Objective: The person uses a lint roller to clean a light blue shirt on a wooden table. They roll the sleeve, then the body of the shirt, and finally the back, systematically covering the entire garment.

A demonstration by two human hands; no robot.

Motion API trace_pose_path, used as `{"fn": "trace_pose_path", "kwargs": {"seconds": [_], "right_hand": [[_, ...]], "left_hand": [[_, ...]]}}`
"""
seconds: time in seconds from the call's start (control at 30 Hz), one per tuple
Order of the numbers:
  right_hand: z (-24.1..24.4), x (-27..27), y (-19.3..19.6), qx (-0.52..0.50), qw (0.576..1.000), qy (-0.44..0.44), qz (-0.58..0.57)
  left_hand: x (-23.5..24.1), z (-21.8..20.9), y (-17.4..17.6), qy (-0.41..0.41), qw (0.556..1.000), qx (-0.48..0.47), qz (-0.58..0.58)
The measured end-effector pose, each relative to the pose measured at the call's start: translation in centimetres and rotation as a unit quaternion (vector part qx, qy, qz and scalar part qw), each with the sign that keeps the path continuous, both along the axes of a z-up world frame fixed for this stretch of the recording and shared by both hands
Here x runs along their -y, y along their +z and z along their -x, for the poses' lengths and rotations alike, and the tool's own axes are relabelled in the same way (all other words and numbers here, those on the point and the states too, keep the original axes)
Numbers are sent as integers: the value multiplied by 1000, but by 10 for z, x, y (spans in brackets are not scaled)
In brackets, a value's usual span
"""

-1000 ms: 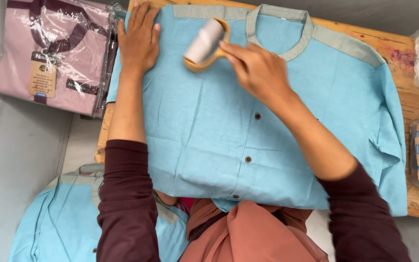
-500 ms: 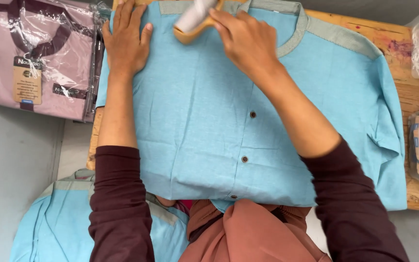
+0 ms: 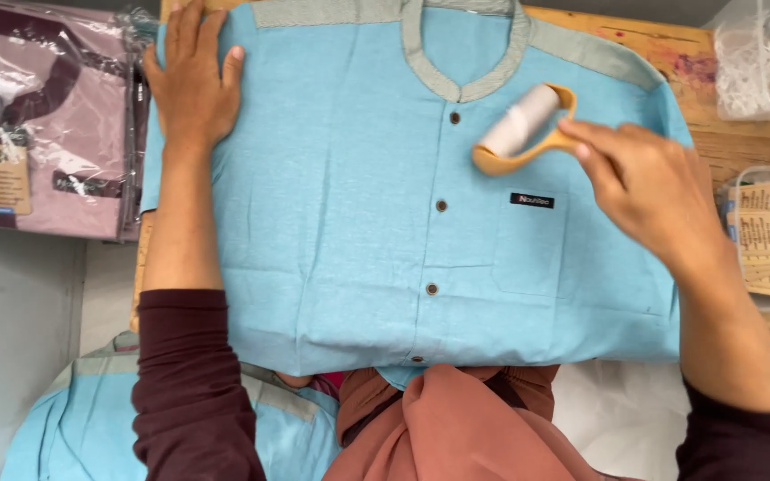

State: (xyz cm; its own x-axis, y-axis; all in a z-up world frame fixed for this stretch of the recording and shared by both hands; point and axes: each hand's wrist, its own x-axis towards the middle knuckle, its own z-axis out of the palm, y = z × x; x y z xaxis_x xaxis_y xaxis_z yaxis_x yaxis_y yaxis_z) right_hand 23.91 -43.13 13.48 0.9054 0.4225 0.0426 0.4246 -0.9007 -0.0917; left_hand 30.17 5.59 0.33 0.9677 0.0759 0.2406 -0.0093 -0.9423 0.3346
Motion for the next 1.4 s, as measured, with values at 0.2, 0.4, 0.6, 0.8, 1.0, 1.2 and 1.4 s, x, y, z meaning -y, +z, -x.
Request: {"fn": "trace_pose_path", "kwargs": {"seconds": [0.2, 0.4, 0.6, 0.8, 1.0, 1.2, 1.4], "right_hand": [[-17, -22, -42, 72, 996, -46, -22], [-110, -104, -77, 92, 988, -57, -106], [-56, -58, -55, 74, 993, -40, -80], [66, 43, -11, 88, 992, -49, 75], [61, 79, -27, 96, 986, -118, 70], [-57, 25, -71, 141, 979, -67, -134], [-38, 13, -59, 95, 978, -111, -148]], "left_hand": [[-1, -1, -4, 1, 1000, 6, -9], [1, 4, 8, 3, 1000, -18, 21], [2, 4, 10, 3, 999, -24, 35], [2, 4, 6, 2, 999, -32, 11], [5, 5, 6, -4, 1000, -22, 0], [5, 5, 12, 2, 999, -31, 14], [4, 7, 15, 1, 999, -38, 29]]}}
